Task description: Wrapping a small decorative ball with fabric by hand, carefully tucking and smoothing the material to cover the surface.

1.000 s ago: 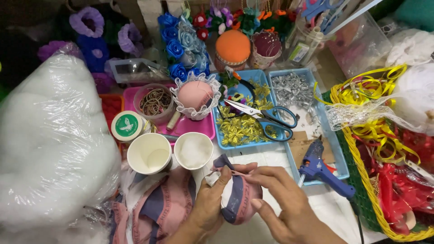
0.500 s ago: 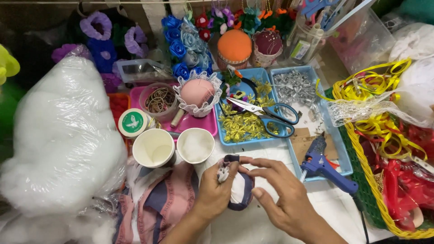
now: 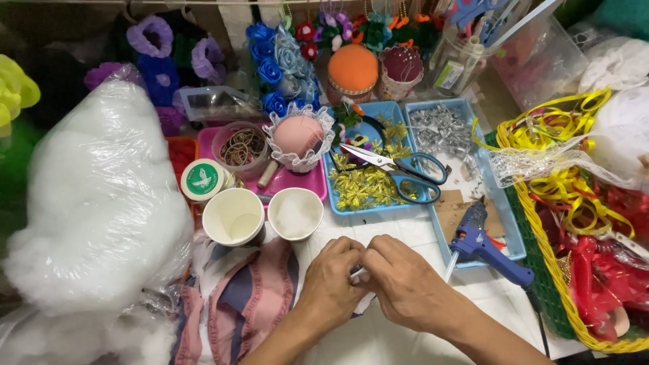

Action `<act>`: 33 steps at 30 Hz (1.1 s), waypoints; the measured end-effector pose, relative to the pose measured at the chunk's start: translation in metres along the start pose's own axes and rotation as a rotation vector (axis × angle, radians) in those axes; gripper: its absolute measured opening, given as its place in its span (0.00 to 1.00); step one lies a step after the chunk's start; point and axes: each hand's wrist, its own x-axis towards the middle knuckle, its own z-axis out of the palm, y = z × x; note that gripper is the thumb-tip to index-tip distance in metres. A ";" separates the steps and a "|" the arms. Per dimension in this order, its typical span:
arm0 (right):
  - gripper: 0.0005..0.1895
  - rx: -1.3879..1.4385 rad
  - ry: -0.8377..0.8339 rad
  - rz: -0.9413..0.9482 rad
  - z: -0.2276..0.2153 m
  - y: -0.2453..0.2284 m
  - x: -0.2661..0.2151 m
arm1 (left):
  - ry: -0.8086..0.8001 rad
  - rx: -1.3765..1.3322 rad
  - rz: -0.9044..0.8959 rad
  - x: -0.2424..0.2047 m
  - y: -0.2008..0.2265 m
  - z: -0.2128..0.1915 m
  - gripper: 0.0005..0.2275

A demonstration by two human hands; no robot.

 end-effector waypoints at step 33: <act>0.08 -0.106 -0.061 0.290 -0.001 -0.015 -0.020 | 0.322 0.317 0.374 -0.020 0.005 0.008 0.05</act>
